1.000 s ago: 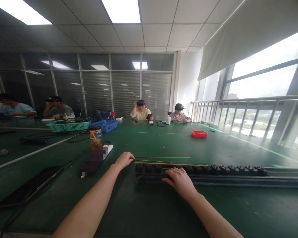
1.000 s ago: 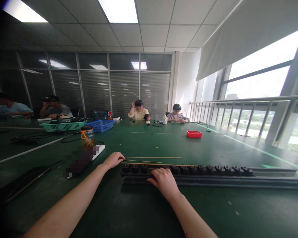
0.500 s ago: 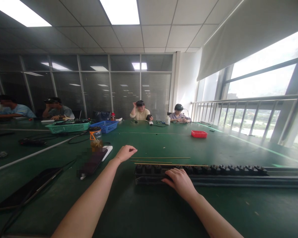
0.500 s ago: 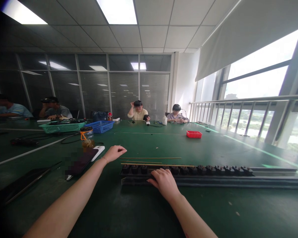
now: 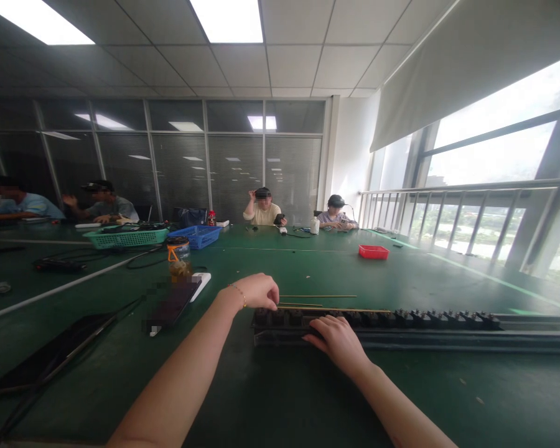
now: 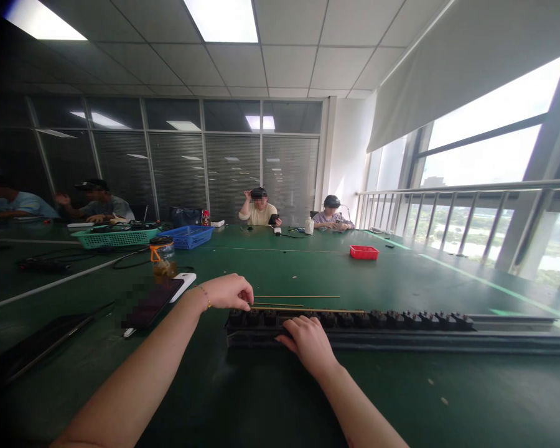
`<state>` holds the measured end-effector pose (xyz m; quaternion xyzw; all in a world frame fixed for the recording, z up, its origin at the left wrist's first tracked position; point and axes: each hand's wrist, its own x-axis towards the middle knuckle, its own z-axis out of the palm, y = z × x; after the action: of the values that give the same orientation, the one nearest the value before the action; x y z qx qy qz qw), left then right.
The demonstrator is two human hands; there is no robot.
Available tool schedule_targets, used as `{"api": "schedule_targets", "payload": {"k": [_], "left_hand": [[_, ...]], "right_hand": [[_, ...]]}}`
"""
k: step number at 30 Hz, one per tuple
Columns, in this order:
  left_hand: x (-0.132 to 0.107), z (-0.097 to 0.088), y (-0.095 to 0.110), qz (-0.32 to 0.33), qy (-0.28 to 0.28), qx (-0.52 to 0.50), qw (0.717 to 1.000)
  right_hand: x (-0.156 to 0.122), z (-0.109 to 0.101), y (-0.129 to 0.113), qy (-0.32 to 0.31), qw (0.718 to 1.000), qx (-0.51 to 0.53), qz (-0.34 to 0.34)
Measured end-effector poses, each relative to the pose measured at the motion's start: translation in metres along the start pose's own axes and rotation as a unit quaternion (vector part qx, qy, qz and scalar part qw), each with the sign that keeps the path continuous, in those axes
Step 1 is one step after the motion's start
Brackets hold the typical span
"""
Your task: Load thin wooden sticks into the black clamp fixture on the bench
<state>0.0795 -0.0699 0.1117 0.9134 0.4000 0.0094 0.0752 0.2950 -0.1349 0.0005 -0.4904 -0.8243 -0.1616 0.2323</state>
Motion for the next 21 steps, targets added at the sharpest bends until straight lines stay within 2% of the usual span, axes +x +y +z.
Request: {"api": "schedule_targets", "payload": {"k": [10,16,21], "left_hand": [[0.005,0.011,-0.002,0.001,0.014,0.038,0.999],[0.004,0.011,0.0,-0.004,0.021,0.059,0.998],[0.002,0.003,0.004,-0.025,0.099,0.061,0.993]], "right_hand": [[0.001,-0.001,0.0,-0.003,1.0,0.005,0.004],[0.0,-0.003,-0.001,0.0,1.0,0.003,0.0],[-0.001,-0.005,0.0,0.0,1.0,0.002,-0.004]]}}
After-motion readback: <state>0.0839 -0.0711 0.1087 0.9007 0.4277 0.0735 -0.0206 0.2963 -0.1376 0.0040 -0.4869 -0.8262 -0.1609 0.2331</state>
